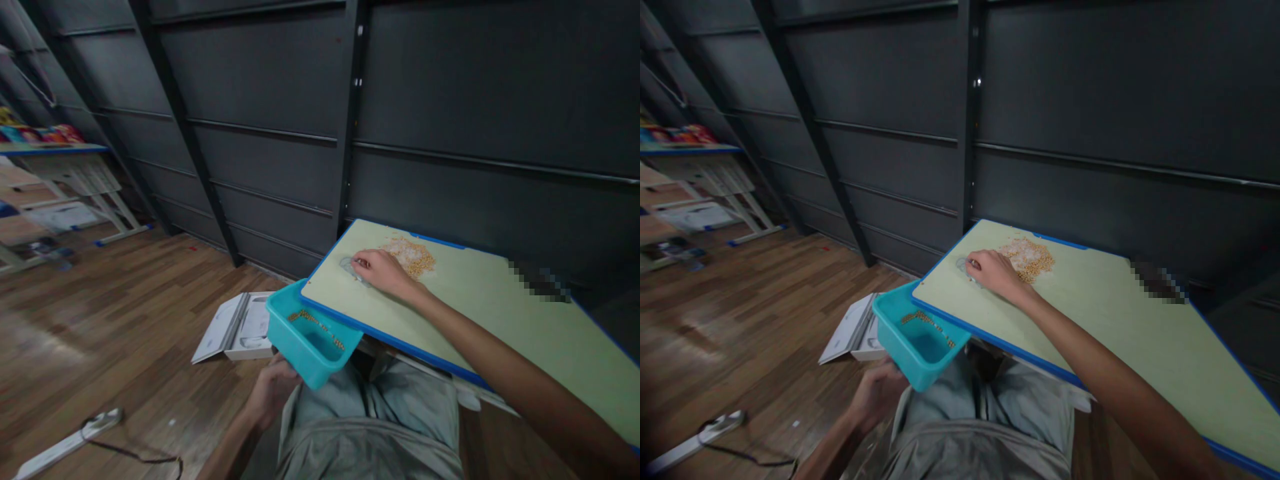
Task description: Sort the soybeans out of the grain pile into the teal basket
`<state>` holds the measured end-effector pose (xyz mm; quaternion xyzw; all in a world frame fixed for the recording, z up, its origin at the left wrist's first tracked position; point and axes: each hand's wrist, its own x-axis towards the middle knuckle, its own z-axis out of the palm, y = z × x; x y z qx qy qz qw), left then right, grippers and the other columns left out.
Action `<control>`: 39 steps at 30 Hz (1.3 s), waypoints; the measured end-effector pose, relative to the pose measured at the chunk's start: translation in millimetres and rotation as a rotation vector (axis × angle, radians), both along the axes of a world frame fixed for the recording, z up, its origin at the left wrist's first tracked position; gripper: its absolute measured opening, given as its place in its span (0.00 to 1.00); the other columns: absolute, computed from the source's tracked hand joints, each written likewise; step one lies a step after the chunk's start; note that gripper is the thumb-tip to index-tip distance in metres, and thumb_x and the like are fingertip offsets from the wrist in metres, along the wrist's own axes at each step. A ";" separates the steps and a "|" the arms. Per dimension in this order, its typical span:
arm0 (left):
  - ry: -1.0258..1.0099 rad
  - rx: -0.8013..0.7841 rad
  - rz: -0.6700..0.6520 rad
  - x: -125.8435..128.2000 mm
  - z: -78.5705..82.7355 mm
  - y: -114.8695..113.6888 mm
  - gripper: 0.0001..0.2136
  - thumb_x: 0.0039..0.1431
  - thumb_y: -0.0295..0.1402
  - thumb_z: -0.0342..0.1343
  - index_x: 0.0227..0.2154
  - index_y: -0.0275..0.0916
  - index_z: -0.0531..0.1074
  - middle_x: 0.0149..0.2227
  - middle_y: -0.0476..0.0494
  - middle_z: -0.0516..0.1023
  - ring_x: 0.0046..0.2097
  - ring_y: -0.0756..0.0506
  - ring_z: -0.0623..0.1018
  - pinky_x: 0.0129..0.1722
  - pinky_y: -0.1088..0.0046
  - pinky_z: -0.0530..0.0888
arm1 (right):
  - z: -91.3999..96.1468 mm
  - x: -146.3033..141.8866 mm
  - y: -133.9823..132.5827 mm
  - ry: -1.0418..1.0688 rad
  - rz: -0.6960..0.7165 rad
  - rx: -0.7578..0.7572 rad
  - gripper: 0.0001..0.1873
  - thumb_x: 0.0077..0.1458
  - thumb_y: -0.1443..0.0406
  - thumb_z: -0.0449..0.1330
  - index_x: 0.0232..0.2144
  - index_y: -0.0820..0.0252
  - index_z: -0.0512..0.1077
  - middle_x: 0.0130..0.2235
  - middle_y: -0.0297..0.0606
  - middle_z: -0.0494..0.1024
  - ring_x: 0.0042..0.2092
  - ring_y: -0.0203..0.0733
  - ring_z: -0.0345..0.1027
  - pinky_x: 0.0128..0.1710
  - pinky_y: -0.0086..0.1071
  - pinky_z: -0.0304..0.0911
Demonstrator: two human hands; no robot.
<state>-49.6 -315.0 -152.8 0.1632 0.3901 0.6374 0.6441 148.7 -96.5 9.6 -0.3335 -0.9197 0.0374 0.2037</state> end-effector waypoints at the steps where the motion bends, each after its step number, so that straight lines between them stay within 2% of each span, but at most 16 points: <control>1: -0.007 0.006 -0.004 -4.0 1.6 0.5 0.08 0.38 0.23 0.56 0.25 0.38 0.73 0.26 0.50 0.77 0.31 0.48 0.74 0.37 0.69 0.71 | -1.2 -4.5 -1.9 0.007 0.010 0.000 0.13 0.61 0.61 0.53 0.30 0.58 0.74 0.30 0.37 0.78 0.32 0.39 0.67 0.30 0.30 0.48; 5: -0.083 0.039 -0.052 -10.2 8.2 0.2 0.09 0.41 0.26 0.57 0.29 0.38 0.75 0.29 0.47 0.79 0.33 0.47 0.76 0.40 0.67 0.72 | -5.7 -23.6 -12.0 0.041 0.063 -0.004 0.12 0.63 0.62 0.52 0.35 0.58 0.74 0.35 0.38 0.79 0.36 0.40 0.70 0.33 0.30 0.52; 8: -0.155 0.059 -0.098 -5.3 14.5 1.4 0.13 0.51 0.35 0.56 0.39 0.38 0.76 0.37 0.42 0.82 0.42 0.41 0.78 0.49 0.60 0.70 | -7.2 -37.4 -22.9 0.037 0.099 0.006 0.12 0.63 0.63 0.52 0.35 0.58 0.74 0.36 0.38 0.79 0.37 0.39 0.70 0.35 0.31 0.53; 10: -0.215 0.061 -0.132 0.4 18.4 4.0 0.20 0.58 0.43 0.52 0.50 0.39 0.72 0.45 0.40 0.81 0.49 0.39 0.77 0.56 0.56 0.66 | -7.1 -45.3 -31.6 0.023 0.111 0.029 0.11 0.63 0.63 0.51 0.35 0.58 0.73 0.36 0.38 0.79 0.37 0.39 0.70 0.35 0.31 0.53; 13: -0.260 0.055 -0.129 8.3 20.8 8.5 0.28 0.61 0.49 0.48 0.60 0.43 0.61 0.53 0.40 0.77 0.57 0.39 0.73 0.62 0.56 0.61 | -5.6 -54.3 -45.5 -0.018 0.136 0.085 0.12 0.64 0.62 0.51 0.36 0.59 0.73 0.38 0.38 0.79 0.37 0.39 0.70 0.33 0.32 0.53; 17: -0.304 0.047 -0.080 12.7 19.6 12.3 0.32 0.60 0.50 0.48 0.65 0.44 0.51 0.58 0.40 0.72 0.61 0.39 0.69 0.64 0.55 0.58 | -3.6 -60.6 -61.5 -0.079 0.168 0.158 0.13 0.64 0.62 0.49 0.38 0.59 0.73 0.40 0.39 0.78 0.35 0.39 0.70 0.31 0.33 0.52; 24: -0.324 0.072 0.032 16.5 24.2 14.4 0.32 0.62 0.44 0.49 0.66 0.44 0.46 0.61 0.41 0.68 0.62 0.40 0.67 0.65 0.57 0.59 | -0.6 -60.5 -77.0 -0.145 0.353 0.219 0.15 0.67 0.61 0.46 0.38 0.60 0.71 0.40 0.39 0.78 0.36 0.38 0.69 0.29 0.32 0.51; 28: -0.311 0.049 0.000 17.1 23.1 13.3 0.32 0.61 0.45 0.50 0.65 0.43 0.50 0.59 0.40 0.71 0.61 0.38 0.69 0.63 0.55 0.62 | 2.6 -49.9 -75.2 -0.098 0.369 0.197 0.15 0.67 0.61 0.47 0.41 0.59 0.73 0.42 0.39 0.78 0.38 0.37 0.69 0.32 0.31 0.53; 31: -0.331 0.051 -0.060 16.4 15.9 11.5 0.30 0.61 0.47 0.49 0.64 0.44 0.53 0.57 0.40 0.73 0.60 0.38 0.70 0.62 0.54 0.63 | 3.0 -32.2 -68.2 -0.039 0.339 0.166 0.14 0.66 0.61 0.49 0.43 0.57 0.73 0.43 0.38 0.79 0.39 0.37 0.70 0.34 0.31 0.55; 35: -0.375 0.079 -0.131 18.8 -7.4 6.6 0.26 0.62 0.46 0.47 0.61 0.42 0.60 0.57 0.40 0.74 0.60 0.39 0.70 0.63 0.56 0.61 | 0.7 3.3 -49.8 0.027 0.264 0.114 0.13 0.65 0.62 0.50 0.43 0.57 0.74 0.39 0.38 0.79 0.39 0.39 0.70 0.38 0.31 0.58; 39: -0.447 0.143 -0.239 38.3 -31.3 -3.0 0.20 0.63 0.41 0.48 0.53 0.40 0.70 0.54 0.40 0.77 0.59 0.39 0.71 0.64 0.56 0.58 | 1.2 43.8 -19.3 0.091 0.113 0.092 0.12 0.64 0.63 0.51 0.40 0.58 0.74 0.39 0.39 0.79 0.39 0.41 0.70 0.40 0.33 0.59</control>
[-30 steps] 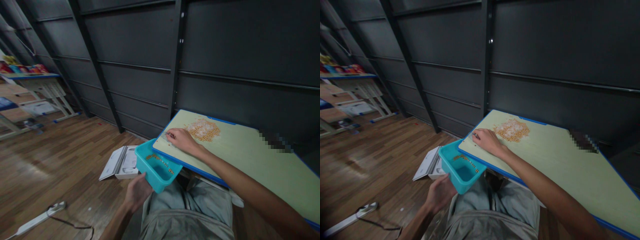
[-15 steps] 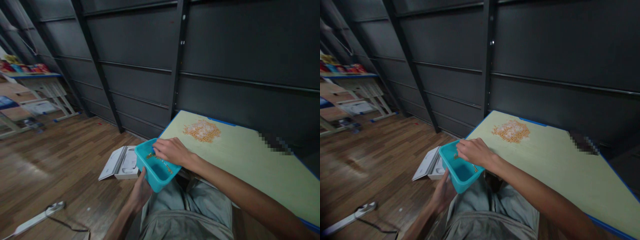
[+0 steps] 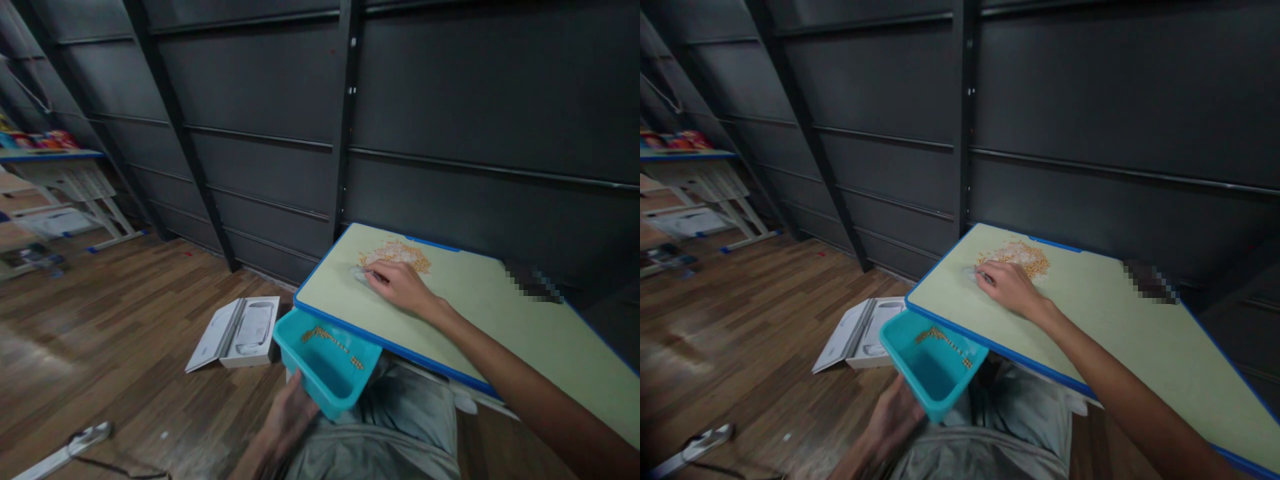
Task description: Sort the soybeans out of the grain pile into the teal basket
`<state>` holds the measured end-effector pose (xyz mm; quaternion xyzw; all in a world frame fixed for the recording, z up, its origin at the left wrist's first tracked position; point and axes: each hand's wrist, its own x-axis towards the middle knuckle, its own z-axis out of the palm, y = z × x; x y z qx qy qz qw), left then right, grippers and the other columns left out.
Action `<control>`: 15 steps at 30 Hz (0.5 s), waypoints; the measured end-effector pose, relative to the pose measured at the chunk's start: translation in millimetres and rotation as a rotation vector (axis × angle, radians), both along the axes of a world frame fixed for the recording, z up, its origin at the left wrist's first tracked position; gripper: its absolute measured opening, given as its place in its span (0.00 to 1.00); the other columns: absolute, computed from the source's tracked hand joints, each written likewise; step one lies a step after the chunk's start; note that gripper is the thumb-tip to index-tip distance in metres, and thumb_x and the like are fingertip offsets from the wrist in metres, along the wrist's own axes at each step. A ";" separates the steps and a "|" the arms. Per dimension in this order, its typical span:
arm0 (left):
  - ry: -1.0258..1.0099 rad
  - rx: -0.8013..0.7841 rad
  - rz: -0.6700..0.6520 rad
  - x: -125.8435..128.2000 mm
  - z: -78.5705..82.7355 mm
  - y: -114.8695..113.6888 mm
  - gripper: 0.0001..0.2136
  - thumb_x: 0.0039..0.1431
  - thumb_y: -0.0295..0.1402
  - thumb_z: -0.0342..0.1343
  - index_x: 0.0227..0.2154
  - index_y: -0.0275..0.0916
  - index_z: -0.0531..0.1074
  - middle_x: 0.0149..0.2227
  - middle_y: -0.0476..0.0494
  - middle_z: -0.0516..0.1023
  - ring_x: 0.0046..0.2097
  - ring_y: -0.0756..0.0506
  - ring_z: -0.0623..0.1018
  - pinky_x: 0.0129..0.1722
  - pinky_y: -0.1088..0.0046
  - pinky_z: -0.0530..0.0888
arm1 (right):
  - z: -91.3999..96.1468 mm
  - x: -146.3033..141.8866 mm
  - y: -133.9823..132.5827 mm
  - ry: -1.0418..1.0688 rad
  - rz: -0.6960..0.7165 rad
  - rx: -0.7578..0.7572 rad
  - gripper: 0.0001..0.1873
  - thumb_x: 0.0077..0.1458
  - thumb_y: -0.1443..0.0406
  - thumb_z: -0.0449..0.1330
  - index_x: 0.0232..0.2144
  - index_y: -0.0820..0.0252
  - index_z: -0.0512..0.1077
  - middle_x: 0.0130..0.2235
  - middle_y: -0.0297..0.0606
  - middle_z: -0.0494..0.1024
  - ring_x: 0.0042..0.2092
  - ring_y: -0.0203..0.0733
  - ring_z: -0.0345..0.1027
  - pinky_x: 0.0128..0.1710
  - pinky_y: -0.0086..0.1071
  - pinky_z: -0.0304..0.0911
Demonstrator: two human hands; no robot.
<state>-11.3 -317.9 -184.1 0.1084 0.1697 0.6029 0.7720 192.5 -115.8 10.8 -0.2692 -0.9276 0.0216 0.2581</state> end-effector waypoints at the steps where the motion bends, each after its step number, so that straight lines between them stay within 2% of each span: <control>1: -0.023 0.020 -0.009 8.2 -2.4 -2.6 0.20 0.62 0.41 0.48 0.53 0.40 0.70 0.54 0.39 0.77 0.59 0.39 0.71 0.64 0.56 0.57 | 0.7 9.7 8.3 0.027 -0.047 -0.009 0.12 0.64 0.63 0.51 0.39 0.58 0.74 0.39 0.40 0.78 0.39 0.42 0.70 0.40 0.34 0.59; 5: -0.089 0.030 -0.092 45.5 5.3 -10.2 0.17 0.56 0.35 0.53 0.48 0.39 0.73 0.52 0.37 0.78 0.56 0.36 0.73 0.61 0.51 0.60 | 1.8 42.3 34.1 0.158 -0.184 -0.006 0.11 0.62 0.64 0.51 0.35 0.59 0.73 0.37 0.41 0.76 0.39 0.44 0.68 0.39 0.35 0.59; 8: -0.190 0.018 -0.145 70.9 19.3 -11.2 0.23 0.45 0.29 0.55 0.48 0.42 0.73 0.46 0.41 0.81 0.52 0.37 0.75 0.58 0.51 0.62 | -1.5 56.4 41.2 0.198 -0.201 -0.006 0.11 0.60 0.66 0.51 0.34 0.60 0.73 0.37 0.42 0.75 0.40 0.45 0.67 0.41 0.37 0.60; 11: -0.223 0.007 -0.128 92.9 27.7 -10.8 0.27 0.42 0.24 0.52 0.49 0.43 0.72 0.42 0.43 0.83 0.48 0.41 0.77 0.55 0.56 0.65 | -6.0 60.7 40.5 0.202 -0.194 -0.015 0.10 0.61 0.66 0.51 0.35 0.60 0.73 0.36 0.41 0.73 0.40 0.44 0.66 0.42 0.37 0.60; 15: -0.215 -0.005 -0.166 112.6 23.9 -11.1 0.28 0.42 0.24 0.52 0.50 0.43 0.71 0.46 0.43 0.81 0.53 0.40 0.75 0.58 0.55 0.62 | -9.4 56.3 35.2 0.144 -0.179 -0.002 0.11 0.64 0.65 0.49 0.37 0.59 0.71 0.39 0.41 0.73 0.44 0.44 0.66 0.46 0.37 0.59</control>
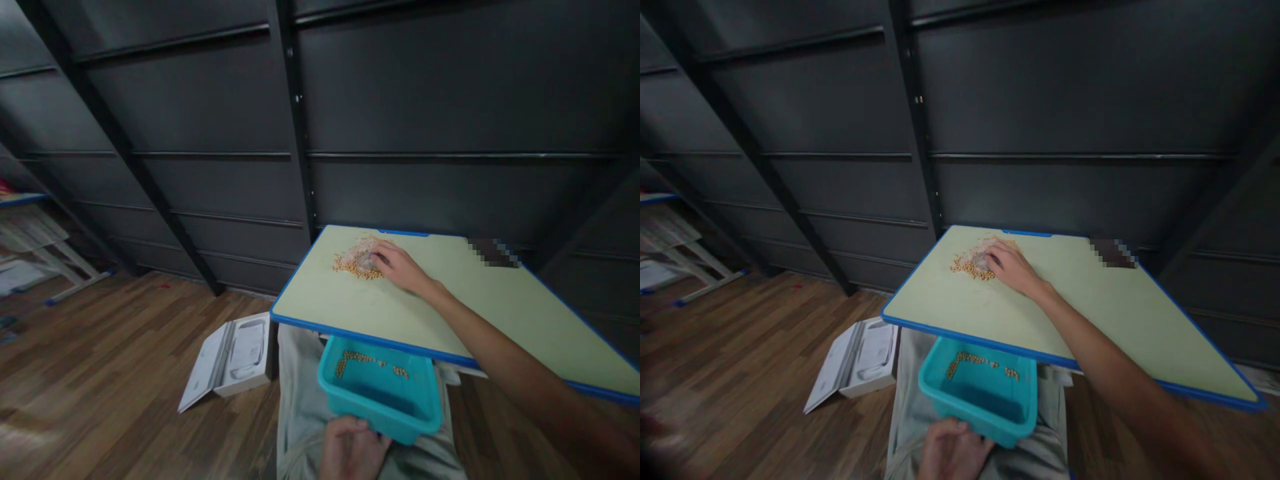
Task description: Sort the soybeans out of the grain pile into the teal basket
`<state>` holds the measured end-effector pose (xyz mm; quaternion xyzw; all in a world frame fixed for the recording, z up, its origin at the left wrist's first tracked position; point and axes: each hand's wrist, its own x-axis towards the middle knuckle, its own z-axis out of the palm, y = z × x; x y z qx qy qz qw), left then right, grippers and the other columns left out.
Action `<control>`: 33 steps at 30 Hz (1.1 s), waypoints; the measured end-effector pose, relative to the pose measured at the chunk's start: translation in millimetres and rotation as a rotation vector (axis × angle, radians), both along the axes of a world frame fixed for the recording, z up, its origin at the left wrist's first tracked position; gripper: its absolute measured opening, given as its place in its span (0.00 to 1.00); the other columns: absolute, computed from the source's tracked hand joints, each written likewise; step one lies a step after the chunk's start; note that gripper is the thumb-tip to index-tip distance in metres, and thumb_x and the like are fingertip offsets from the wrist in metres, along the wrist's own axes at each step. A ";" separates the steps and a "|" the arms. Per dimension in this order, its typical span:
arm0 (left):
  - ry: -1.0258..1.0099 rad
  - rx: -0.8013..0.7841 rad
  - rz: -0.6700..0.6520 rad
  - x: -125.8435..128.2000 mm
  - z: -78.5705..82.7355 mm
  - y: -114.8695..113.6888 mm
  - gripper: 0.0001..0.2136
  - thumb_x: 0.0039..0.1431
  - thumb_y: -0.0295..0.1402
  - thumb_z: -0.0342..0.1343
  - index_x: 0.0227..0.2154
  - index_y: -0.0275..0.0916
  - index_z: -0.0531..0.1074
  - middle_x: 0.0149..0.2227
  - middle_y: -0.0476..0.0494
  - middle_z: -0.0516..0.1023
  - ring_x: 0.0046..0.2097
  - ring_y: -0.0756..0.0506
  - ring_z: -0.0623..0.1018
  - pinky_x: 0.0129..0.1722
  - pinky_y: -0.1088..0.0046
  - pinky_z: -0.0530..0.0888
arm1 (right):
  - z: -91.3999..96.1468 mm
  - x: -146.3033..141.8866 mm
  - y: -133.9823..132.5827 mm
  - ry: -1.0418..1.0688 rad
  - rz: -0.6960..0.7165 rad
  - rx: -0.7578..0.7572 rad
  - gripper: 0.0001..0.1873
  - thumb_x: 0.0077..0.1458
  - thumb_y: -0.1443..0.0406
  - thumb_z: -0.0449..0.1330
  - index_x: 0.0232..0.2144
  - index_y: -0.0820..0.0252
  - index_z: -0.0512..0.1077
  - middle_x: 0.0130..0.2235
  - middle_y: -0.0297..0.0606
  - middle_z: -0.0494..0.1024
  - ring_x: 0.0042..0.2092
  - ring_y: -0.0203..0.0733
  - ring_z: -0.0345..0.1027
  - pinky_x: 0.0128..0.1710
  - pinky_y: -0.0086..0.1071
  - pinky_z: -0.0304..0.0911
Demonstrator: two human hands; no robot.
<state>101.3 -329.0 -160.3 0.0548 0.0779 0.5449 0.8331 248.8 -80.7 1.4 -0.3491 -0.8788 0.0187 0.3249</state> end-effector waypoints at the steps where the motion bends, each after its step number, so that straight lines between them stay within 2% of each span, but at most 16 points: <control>1: 0.005 -0.008 0.001 2.1 -2.6 0.2 0.28 0.41 0.23 0.52 0.50 0.43 0.71 0.47 0.43 0.80 0.54 0.40 0.74 0.59 0.55 0.62 | -0.4 -2.0 -1.6 -0.019 -0.002 0.003 0.11 0.65 0.64 0.49 0.38 0.59 0.71 0.40 0.42 0.73 0.45 0.44 0.65 0.47 0.37 0.59; 6: 0.005 -0.066 0.006 -0.1 -10.9 4.6 0.31 0.36 0.19 0.50 0.48 0.43 0.72 0.47 0.45 0.80 0.56 0.41 0.72 0.60 0.57 0.60 | -2.0 -10.5 -9.3 -0.080 0.000 -0.007 0.13 0.67 0.64 0.47 0.40 0.59 0.70 0.41 0.42 0.72 0.45 0.44 0.66 0.47 0.37 0.59; 12: -0.025 -0.093 -0.006 -3.5 -1.4 7.9 0.30 0.34 0.18 0.48 0.44 0.43 0.74 0.40 0.47 0.83 0.49 0.43 0.77 0.59 0.58 0.62 | -5.9 -12.1 -9.6 -0.091 0.014 -0.031 0.13 0.67 0.63 0.47 0.43 0.58 0.71 0.43 0.42 0.73 0.46 0.44 0.66 0.48 0.37 0.60; 16: -0.029 -0.061 -0.009 -3.7 1.6 9.7 0.31 0.36 0.17 0.48 0.47 0.44 0.72 0.42 0.48 0.83 0.50 0.43 0.76 0.60 0.57 0.60 | -8.1 -12.1 -7.7 -0.079 -0.002 -0.040 0.13 0.67 0.63 0.47 0.43 0.57 0.72 0.43 0.41 0.73 0.46 0.44 0.66 0.48 0.37 0.60; 24: -0.053 -0.041 -0.023 -4.9 -5.2 12.0 0.31 0.35 0.17 0.47 0.46 0.43 0.73 0.43 0.48 0.82 0.56 0.43 0.73 0.63 0.57 0.57 | -7.4 -13.6 -10.3 -0.091 0.009 -0.054 0.14 0.67 0.63 0.47 0.42 0.58 0.72 0.42 0.41 0.73 0.45 0.43 0.67 0.47 0.37 0.61; 29: -0.063 -0.083 -0.010 -5.7 -0.6 11.0 0.32 0.35 0.17 0.48 0.47 0.43 0.72 0.41 0.48 0.83 0.51 0.44 0.76 0.61 0.59 0.59 | -10.5 -14.3 -10.0 -0.096 0.024 -0.062 0.14 0.67 0.62 0.48 0.43 0.58 0.73 0.42 0.41 0.73 0.46 0.43 0.67 0.47 0.37 0.60; 33: -0.039 -0.081 -0.019 -6.2 -2.0 11.4 0.33 0.35 0.17 0.48 0.49 0.42 0.71 0.44 0.47 0.82 0.53 0.43 0.75 0.61 0.58 0.60 | -11.0 -14.4 -10.6 -0.093 0.031 -0.067 0.14 0.66 0.62 0.48 0.43 0.58 0.73 0.42 0.41 0.73 0.46 0.43 0.67 0.48 0.37 0.60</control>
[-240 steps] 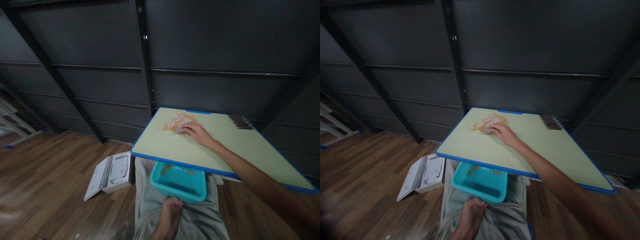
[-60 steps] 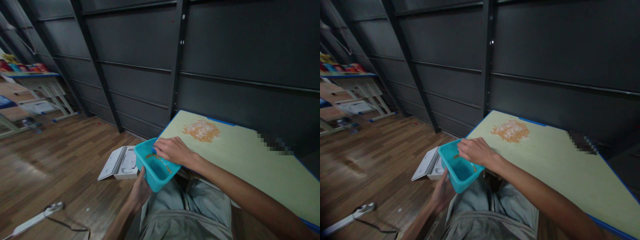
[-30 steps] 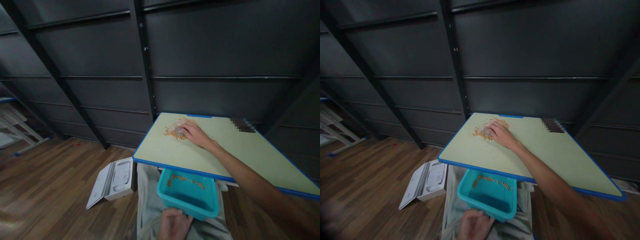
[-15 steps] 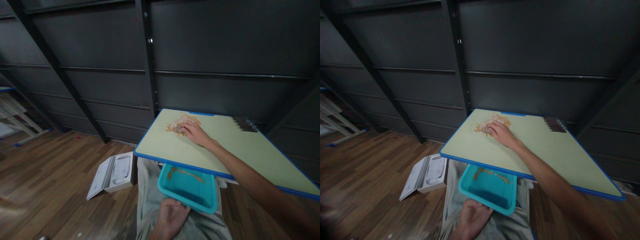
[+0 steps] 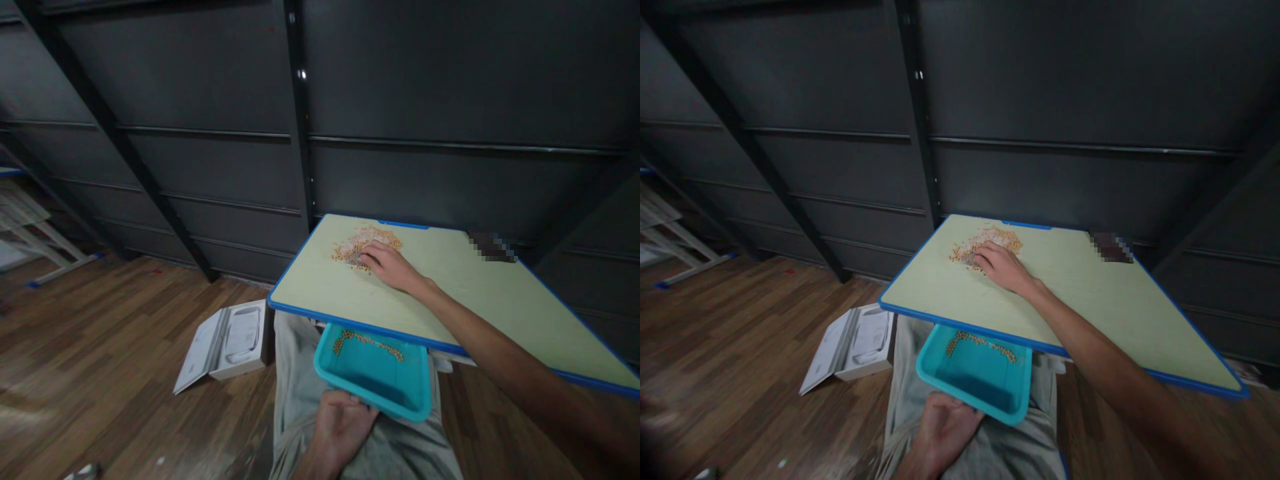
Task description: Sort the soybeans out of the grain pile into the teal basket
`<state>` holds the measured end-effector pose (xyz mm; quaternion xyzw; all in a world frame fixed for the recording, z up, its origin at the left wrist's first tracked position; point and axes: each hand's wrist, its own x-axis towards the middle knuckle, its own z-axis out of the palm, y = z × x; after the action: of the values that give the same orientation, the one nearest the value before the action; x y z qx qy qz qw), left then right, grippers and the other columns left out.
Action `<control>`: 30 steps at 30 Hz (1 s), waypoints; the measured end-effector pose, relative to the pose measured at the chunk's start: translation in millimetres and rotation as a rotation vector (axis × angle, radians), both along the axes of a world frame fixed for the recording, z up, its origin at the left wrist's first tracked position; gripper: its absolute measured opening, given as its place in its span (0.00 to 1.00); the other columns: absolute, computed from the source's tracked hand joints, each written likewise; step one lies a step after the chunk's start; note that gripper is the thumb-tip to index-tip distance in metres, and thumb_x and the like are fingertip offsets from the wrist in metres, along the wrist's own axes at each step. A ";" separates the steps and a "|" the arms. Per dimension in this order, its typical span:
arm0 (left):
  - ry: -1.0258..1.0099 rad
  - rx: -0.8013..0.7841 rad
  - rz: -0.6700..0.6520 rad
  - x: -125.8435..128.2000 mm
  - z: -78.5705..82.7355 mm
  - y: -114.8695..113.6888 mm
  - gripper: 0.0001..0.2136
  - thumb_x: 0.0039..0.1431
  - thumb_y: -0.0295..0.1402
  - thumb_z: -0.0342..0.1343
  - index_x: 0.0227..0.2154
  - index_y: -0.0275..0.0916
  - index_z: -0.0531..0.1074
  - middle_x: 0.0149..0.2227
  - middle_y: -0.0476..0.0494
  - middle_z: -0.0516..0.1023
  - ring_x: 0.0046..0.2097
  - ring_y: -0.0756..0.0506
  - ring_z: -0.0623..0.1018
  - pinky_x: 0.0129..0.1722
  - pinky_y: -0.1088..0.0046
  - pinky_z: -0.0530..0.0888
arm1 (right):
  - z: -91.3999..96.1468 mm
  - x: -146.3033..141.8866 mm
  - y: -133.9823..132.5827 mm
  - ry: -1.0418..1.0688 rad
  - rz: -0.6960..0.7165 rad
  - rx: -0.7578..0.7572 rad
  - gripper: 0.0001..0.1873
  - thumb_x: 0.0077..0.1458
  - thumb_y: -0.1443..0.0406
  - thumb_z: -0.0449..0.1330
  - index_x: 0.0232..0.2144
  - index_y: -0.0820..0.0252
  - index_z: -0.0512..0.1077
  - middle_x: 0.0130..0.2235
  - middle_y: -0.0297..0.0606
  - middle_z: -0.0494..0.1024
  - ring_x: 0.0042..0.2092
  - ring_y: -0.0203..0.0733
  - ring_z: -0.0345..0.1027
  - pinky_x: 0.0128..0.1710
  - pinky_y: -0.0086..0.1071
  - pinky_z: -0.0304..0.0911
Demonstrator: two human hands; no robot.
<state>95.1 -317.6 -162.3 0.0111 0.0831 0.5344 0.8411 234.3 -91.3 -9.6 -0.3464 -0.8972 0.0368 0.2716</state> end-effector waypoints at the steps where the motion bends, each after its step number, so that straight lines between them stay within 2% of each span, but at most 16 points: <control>1: 0.003 0.004 -0.002 -0.1 -0.7 0.3 0.33 0.35 0.17 0.48 0.49 0.43 0.71 0.45 0.47 0.82 0.53 0.43 0.75 0.61 0.59 0.60 | 0.3 0.1 -0.2 0.003 -0.001 -0.001 0.14 0.66 0.63 0.48 0.43 0.58 0.73 0.42 0.41 0.73 0.46 0.43 0.67 0.48 0.37 0.60; 9: 0.012 0.025 -0.002 0.4 3.4 1.5 0.33 0.35 0.18 0.47 0.50 0.42 0.71 0.46 0.48 0.81 0.55 0.42 0.73 0.60 0.57 0.60 | 2.1 0.7 -1.2 -0.001 0.022 0.010 0.14 0.67 0.62 0.48 0.42 0.59 0.72 0.42 0.41 0.73 0.46 0.43 0.66 0.48 0.36 0.60; 15: 0.019 -0.007 -0.001 0.2 4.8 0.3 0.31 0.35 0.18 0.48 0.47 0.41 0.72 0.41 0.47 0.83 0.50 0.44 0.77 0.58 0.60 0.63 | 3.1 -0.4 -2.5 -0.001 0.027 0.006 0.13 0.67 0.62 0.48 0.42 0.58 0.72 0.42 0.41 0.73 0.46 0.43 0.66 0.48 0.37 0.60; 18: 0.009 -0.012 -0.001 0.0 4.6 0.3 0.30 0.36 0.18 0.48 0.46 0.41 0.73 0.41 0.47 0.83 0.50 0.43 0.76 0.58 0.60 0.63 | 3.4 -0.6 -3.6 -0.007 0.037 0.005 0.13 0.67 0.63 0.48 0.42 0.58 0.72 0.42 0.41 0.73 0.46 0.42 0.66 0.48 0.36 0.60; 30: -0.016 0.035 -0.001 -0.6 -4.4 0.7 0.30 0.38 0.17 0.48 0.47 0.41 0.72 0.42 0.47 0.82 0.51 0.43 0.76 0.58 0.59 0.62 | 0.7 -3.5 -3.9 0.011 0.091 0.026 0.12 0.67 0.61 0.49 0.41 0.57 0.72 0.40 0.41 0.74 0.45 0.43 0.67 0.46 0.38 0.62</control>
<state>94.5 -316.9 -166.7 0.0216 0.0669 0.5353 0.8417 230.8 -95.2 -8.9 -0.3014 -0.9109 0.0396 0.2789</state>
